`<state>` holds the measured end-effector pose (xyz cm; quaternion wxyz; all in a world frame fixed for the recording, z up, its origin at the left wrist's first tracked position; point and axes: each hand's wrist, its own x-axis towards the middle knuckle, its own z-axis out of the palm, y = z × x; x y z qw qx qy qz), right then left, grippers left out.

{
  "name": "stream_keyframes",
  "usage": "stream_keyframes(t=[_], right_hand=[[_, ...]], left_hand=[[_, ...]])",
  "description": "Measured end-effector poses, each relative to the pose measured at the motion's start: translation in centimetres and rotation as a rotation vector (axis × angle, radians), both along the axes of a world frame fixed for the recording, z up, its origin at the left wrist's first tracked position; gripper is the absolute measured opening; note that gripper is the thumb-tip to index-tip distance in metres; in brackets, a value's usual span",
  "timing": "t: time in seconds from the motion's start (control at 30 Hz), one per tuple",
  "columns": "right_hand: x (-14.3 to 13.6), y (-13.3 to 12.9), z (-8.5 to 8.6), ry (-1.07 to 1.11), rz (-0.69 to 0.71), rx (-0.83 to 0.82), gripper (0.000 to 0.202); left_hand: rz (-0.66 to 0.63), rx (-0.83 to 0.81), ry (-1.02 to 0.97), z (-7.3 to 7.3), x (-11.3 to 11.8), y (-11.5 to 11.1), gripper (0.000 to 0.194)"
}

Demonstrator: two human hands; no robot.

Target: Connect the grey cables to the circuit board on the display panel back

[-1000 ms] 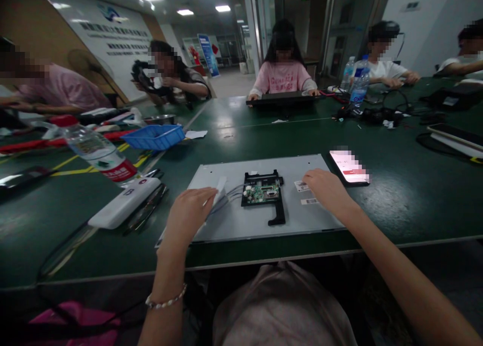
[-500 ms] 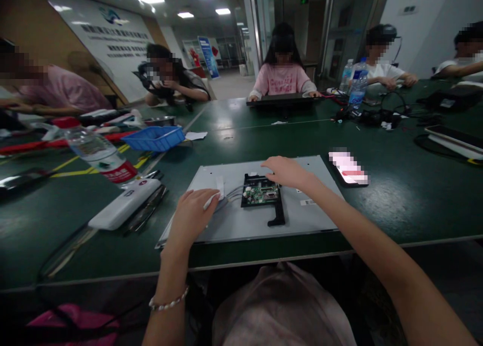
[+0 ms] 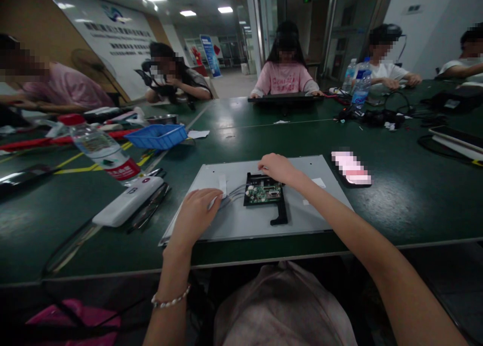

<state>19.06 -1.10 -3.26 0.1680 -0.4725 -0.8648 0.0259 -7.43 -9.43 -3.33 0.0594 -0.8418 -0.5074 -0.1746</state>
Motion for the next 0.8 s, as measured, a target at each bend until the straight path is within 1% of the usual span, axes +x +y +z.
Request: stream_keyframes(t=[0.13,0.23,0.3,0.37,0.43,0.5,0.57,0.6,0.67,0.73,0.8], right_hand=[[3.8,-1.2,0.3,-0.012,-0.081,0.049,0.022],[6.8,-2.1,-0.3,-0.035,-0.131,0.044,0.024],[8.3,-2.6,-1.0,-0.047,-0.132,-0.004,0.024],[9.2,-2.7,-1.6,-0.026,-0.113,-0.064,0.025],[9.6,-2.7,-2.0,0.025,-0.100,-0.099,0.027],[9.8,-2.6,-2.0,0.081,-0.104,-0.089,0.028],[9.9,-2.6,-1.9,0.126,-0.124,-0.057,0.028],[10.0,-2.6,-1.9,0.144,-0.133,-0.041,0.028],[10.0,-2.7,-1.8,0.154,-0.130,-0.025,0.028],[10.0,-2.8,-1.9,0.132,-0.126,-0.022,0.028],[9.9,-2.7,-2.1,0.090,-0.133,-0.024,0.027]], left_hand=[[-0.007,0.004,0.002,0.0,-0.3,0.2,0.030],[0.002,0.026,0.010,0.8,-0.3,0.6,0.030],[0.016,0.068,0.000,2.1,0.0,0.9,0.030],[0.004,0.101,-0.025,3.9,0.5,1.2,0.030],[-0.046,0.097,-0.058,5.9,1.4,1.8,0.031],[-0.115,0.069,-0.093,7.6,2.5,2.8,0.033],[-0.202,0.011,-0.098,8.7,3.6,4.4,0.035],[-0.242,-0.023,-0.088,8.8,4.0,5.2,0.036],[-0.299,-0.088,-0.062,8.4,4.7,7.0,0.039],[-0.342,-0.177,-0.027,7.2,4.9,8.4,0.047],[-0.401,-0.306,0.016,5.5,4.7,9.0,0.069]])
